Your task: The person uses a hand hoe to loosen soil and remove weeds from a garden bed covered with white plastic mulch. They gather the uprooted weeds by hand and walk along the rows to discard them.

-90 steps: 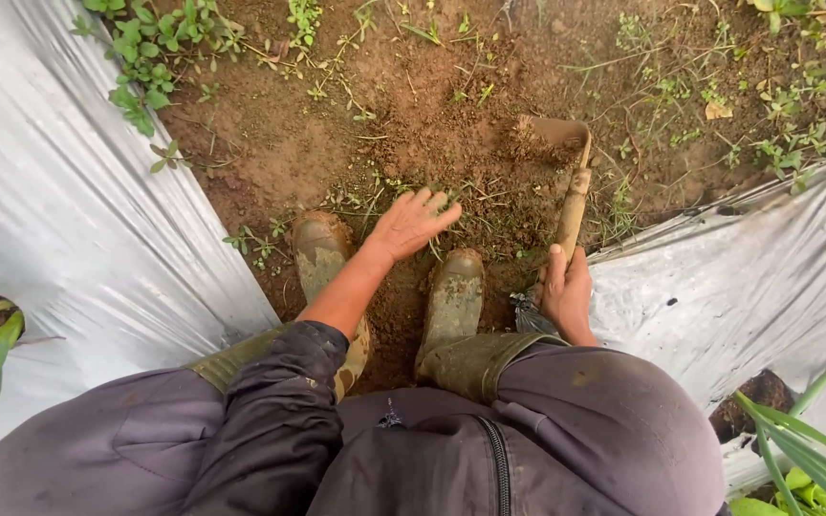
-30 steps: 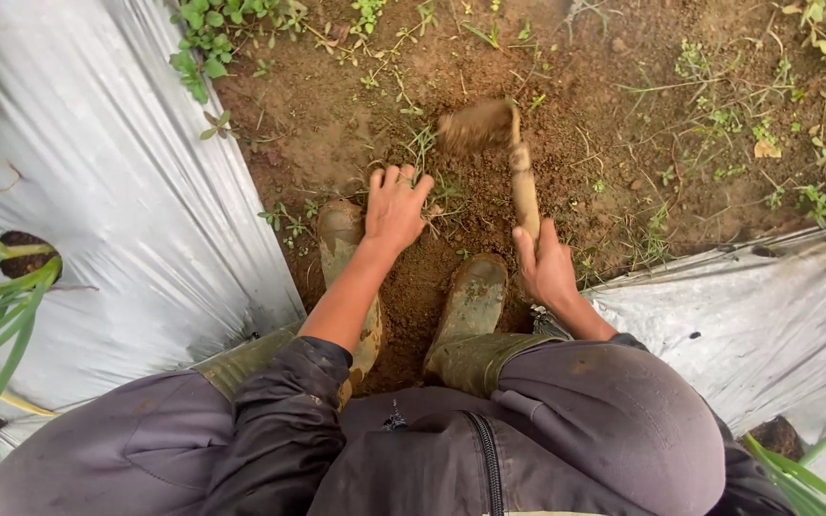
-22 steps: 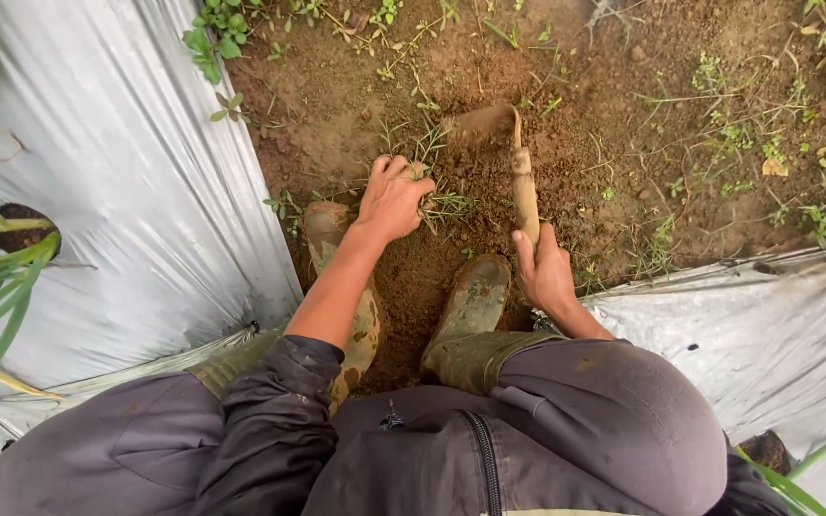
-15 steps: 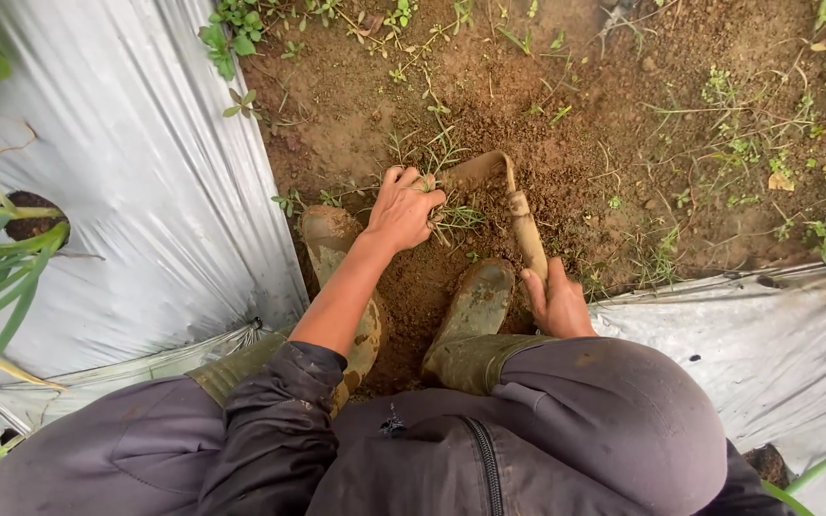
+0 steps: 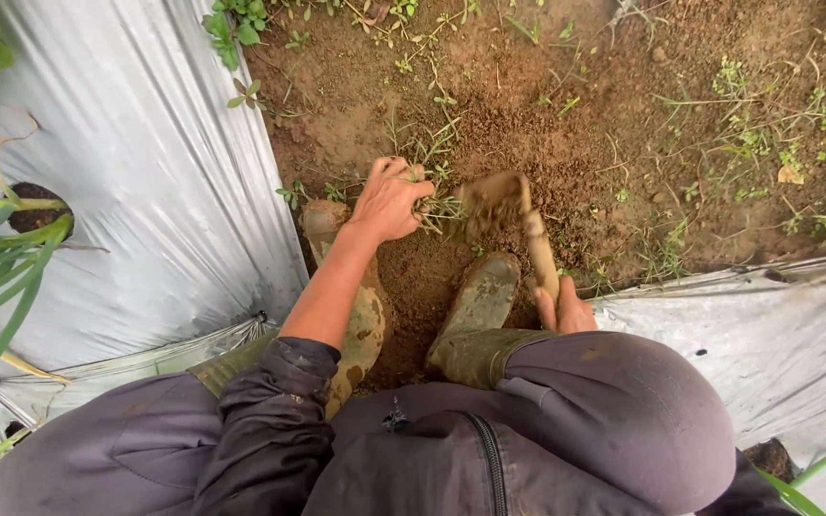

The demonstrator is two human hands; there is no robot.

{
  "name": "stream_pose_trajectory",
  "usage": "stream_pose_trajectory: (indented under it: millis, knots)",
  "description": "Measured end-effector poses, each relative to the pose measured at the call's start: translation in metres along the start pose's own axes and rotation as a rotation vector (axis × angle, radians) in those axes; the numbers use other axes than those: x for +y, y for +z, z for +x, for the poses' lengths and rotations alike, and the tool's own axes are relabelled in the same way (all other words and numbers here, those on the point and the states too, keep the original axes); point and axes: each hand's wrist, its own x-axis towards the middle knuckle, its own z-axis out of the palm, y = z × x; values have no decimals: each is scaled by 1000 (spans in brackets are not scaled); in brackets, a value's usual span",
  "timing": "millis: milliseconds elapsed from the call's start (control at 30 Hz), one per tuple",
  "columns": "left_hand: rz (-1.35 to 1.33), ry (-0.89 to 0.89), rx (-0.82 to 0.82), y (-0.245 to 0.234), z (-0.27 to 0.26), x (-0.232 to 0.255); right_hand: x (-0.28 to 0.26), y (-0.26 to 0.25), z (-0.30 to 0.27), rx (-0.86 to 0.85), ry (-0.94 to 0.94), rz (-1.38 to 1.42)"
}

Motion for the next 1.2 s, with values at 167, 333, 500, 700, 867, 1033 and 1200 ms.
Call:
stream_pose_trajectory:
  millis: [167, 333, 500, 700, 867, 1033, 1200]
  knots:
    - [86, -90, 47, -9, -6, -10, -46, -30, 10, -44, 11, -16]
    - [119, -98, -17, -4, -15, 21, -103, -42, 53, 138, -204, 171]
    - [200, 83, 48, 97, -34, 30, -94, -44, 38, -35, -291, 54]
    - [113, 18, 384, 127, -50, 42, -115, -26, 56, 3, -299, 149]
    - [81, -90, 405, 136, -46, 36, -113, -44, 38, -80, -347, 49]
    - [20, -181, 388, 117, -52, 52, -130, -25, 67, -8, -383, 169]
    - [-73, -284, 400, 98, -57, 62, -138, -46, 50, -101, -425, -18]
